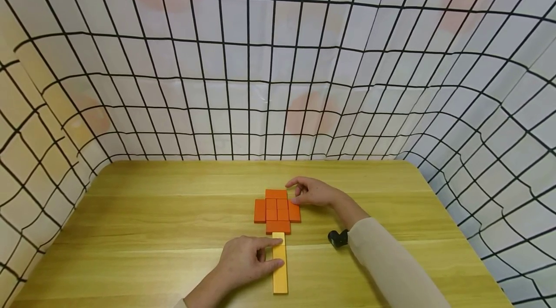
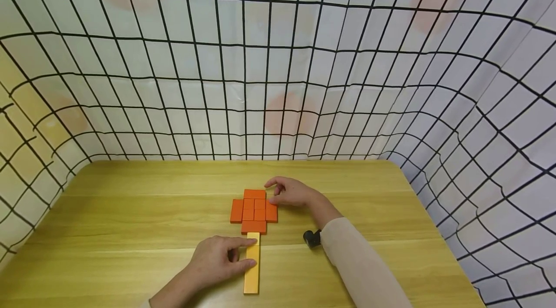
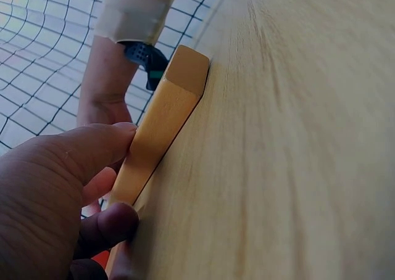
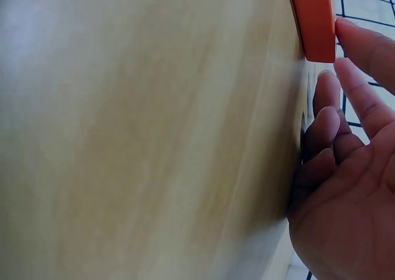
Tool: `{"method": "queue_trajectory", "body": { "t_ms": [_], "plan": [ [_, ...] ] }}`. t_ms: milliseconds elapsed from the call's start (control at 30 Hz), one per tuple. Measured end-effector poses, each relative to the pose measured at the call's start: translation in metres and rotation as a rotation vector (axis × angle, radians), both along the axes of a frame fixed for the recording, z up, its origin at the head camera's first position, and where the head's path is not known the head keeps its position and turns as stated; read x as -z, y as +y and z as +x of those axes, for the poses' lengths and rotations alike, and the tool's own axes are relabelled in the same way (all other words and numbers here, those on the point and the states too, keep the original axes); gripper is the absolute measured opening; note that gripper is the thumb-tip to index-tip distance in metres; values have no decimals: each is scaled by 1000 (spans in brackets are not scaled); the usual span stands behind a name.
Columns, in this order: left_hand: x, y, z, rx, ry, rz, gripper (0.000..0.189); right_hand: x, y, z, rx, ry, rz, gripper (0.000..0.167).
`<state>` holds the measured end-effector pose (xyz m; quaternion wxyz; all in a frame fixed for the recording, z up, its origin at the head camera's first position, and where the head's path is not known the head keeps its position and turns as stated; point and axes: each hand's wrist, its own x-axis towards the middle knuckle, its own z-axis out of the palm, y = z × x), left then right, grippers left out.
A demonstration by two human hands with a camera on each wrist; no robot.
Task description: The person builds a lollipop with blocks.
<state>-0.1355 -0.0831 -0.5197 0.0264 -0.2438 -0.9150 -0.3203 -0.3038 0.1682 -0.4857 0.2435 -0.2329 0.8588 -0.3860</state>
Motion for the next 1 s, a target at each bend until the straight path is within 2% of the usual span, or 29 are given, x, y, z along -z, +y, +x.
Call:
{"method": "queue_trajectory", "body": {
  "t_ms": [133, 467, 733, 1000],
  "plan": [
    [0, 0, 0, 0, 20, 5, 40, 0, 1, 0, -10, 2, -13, 43],
    [-2, 1, 0, -3, -24, -9, 41, 2, 1, 1, -18, 25, -19, 42],
    [0, 1, 0, -4, -6, -2, 40, 0, -1, 4, -11, 20, -24, 41],
    [0, 0, 0, -3, -24, -2, 41, 1, -1, 4, -11, 31, -22, 40]
  ]
}}
